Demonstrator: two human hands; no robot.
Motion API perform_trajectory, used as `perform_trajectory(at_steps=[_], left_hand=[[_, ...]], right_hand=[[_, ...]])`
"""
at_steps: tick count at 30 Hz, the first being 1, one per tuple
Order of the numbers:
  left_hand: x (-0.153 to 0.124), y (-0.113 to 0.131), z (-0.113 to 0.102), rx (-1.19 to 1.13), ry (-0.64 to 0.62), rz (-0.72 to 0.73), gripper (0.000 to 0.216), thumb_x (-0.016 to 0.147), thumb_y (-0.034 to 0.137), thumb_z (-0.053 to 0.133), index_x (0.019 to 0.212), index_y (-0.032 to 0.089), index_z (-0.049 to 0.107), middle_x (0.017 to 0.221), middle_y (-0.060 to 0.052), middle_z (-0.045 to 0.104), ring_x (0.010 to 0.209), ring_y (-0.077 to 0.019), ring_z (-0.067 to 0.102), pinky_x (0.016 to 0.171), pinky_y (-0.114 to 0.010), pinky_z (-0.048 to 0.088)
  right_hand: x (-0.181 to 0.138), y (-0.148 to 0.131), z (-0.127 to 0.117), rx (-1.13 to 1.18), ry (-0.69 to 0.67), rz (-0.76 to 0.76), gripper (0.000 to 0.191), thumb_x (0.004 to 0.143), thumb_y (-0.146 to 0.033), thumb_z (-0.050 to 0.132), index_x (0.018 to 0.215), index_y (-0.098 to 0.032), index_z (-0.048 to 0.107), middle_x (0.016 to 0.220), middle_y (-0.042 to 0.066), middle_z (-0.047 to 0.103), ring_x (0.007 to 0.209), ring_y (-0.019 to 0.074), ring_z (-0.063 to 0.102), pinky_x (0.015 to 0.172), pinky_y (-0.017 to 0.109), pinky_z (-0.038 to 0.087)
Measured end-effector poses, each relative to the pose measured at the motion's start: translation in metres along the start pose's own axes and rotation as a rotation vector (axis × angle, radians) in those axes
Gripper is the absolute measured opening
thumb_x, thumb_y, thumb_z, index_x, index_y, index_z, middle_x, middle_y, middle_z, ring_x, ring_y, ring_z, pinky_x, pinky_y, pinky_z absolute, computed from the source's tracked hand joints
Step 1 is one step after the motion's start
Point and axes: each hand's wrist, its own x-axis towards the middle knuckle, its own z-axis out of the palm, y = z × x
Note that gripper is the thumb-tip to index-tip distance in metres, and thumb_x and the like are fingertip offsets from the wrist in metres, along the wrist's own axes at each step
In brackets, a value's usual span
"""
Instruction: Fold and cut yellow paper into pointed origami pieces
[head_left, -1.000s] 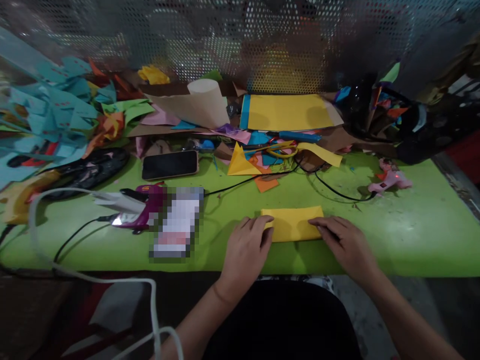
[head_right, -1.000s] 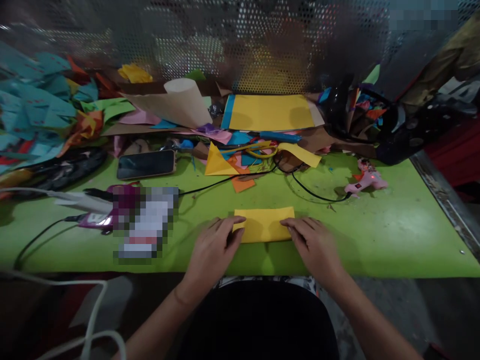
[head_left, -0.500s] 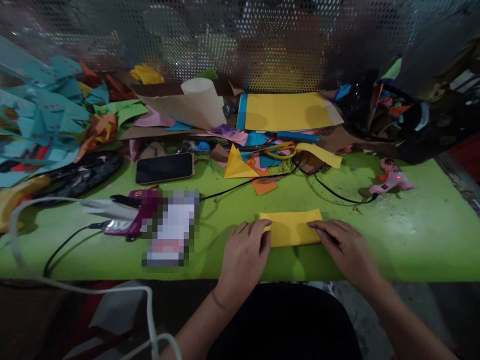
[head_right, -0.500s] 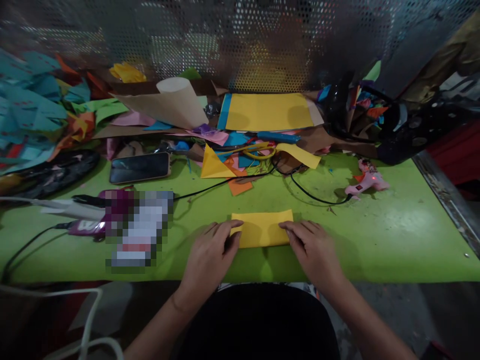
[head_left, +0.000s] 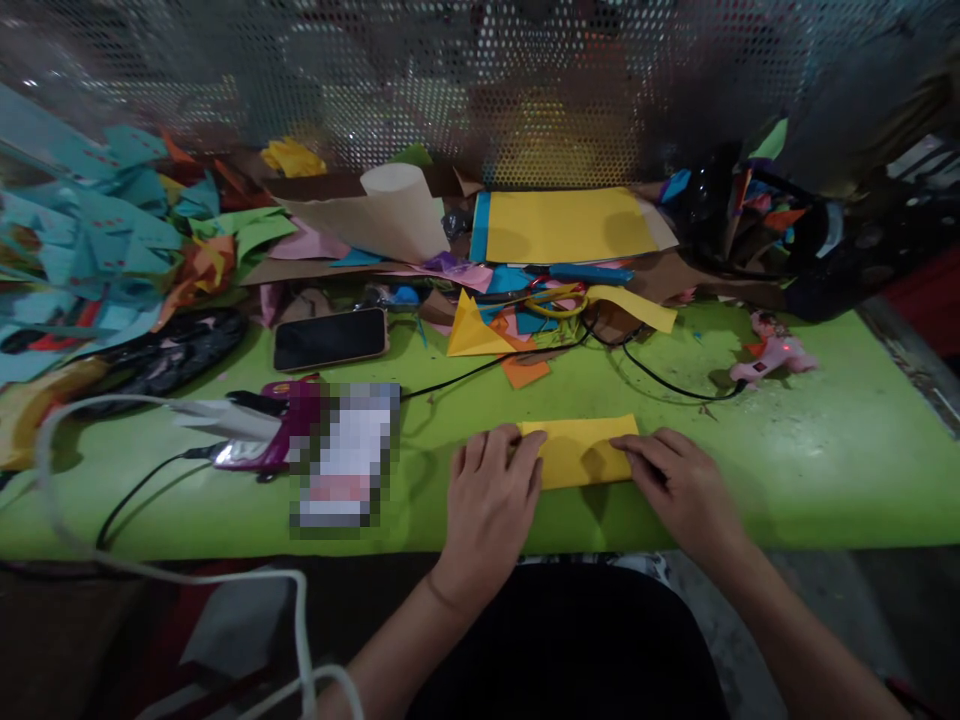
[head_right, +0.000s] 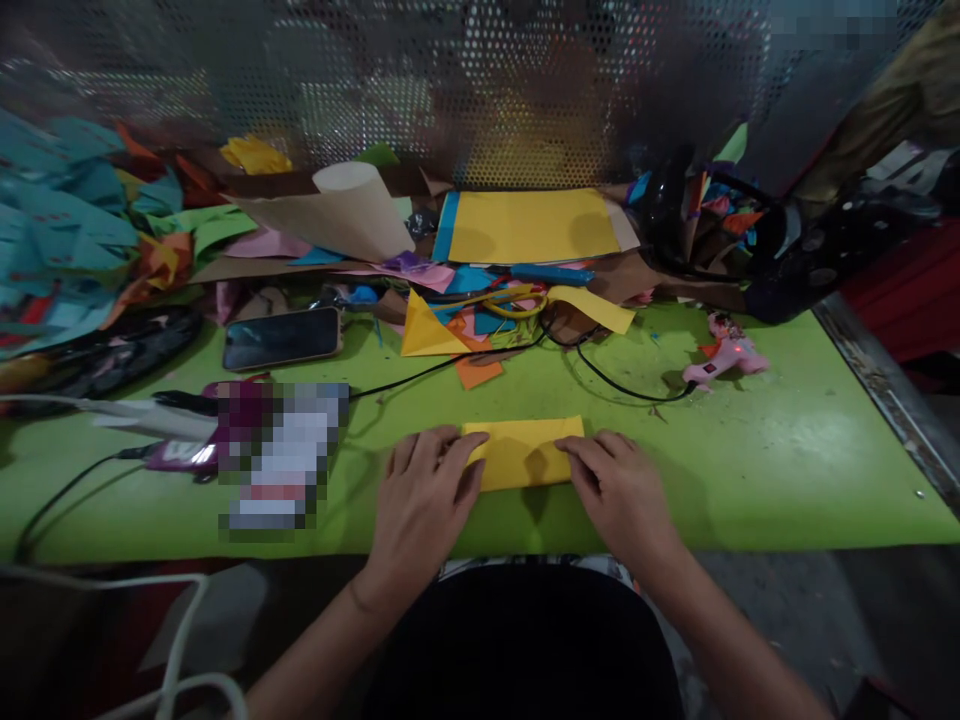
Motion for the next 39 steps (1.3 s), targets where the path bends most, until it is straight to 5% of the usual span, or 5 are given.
perform_trajectory(at_steps=[6,14,20,26,39], left_hand=[[0.003,0.001,-0.002,-0.076,-0.165,0.306,0.028,0.091,0.008,0.05,0.113,0.021,0.063,0.106,-0.007,0.063,0.094,-0.0223,0.055,0.08,-0.036,0.05],[-0.017,0.006,-0.002,-0.077,-0.194,0.299,0.05,0.092,0.031,0.058,0.14,0.032,0.047,0.128,-0.009,0.055,0.105,-0.0256,0.052,0.089,-0.041,0.05],[-0.02,0.006,0.001,-0.061,-0.189,0.318,0.049,0.091,0.038,0.058,0.139,0.029,0.051,0.132,-0.01,0.053,0.111,-0.0272,0.051,0.092,-0.042,0.049],[-0.022,0.006,0.003,-0.038,-0.168,0.312,0.046,0.091,0.04,0.058,0.134,0.023,0.057,0.136,-0.012,0.054,0.116,-0.0275,0.051,0.096,-0.041,0.046],[-0.04,-0.024,-0.003,-0.019,-0.158,0.34,0.05,0.096,0.037,0.047,0.146,0.033,0.041,0.153,0.002,0.043,0.137,-0.0245,0.043,0.109,-0.048,0.03]], right_hand=[[-0.002,-0.001,0.002,-0.044,-0.019,0.023,0.023,0.095,-0.021,0.049,0.105,-0.023,0.069,0.087,0.007,0.065,0.082,0.0233,0.062,0.073,0.036,0.049],[0.002,0.001,-0.001,-0.026,-0.041,0.038,0.024,0.097,-0.024,0.047,0.11,-0.022,0.066,0.091,0.008,0.065,0.086,0.0237,0.063,0.077,0.037,0.049],[-0.018,-0.018,-0.009,-0.151,0.243,-0.095,0.029,0.093,-0.024,0.056,0.121,-0.025,0.064,0.108,0.009,0.069,0.1,0.0262,0.061,0.086,0.042,0.045],[-0.048,-0.04,0.006,-0.185,-0.047,-0.27,0.049,0.097,-0.027,0.05,0.145,-0.021,0.042,0.144,0.005,0.055,0.129,0.0213,0.052,0.109,0.042,0.035],[-0.061,-0.018,0.002,-0.235,0.023,-0.22,0.043,0.096,-0.022,0.053,0.139,-0.025,0.048,0.139,0.004,0.06,0.127,0.02,0.057,0.108,0.044,0.031]])
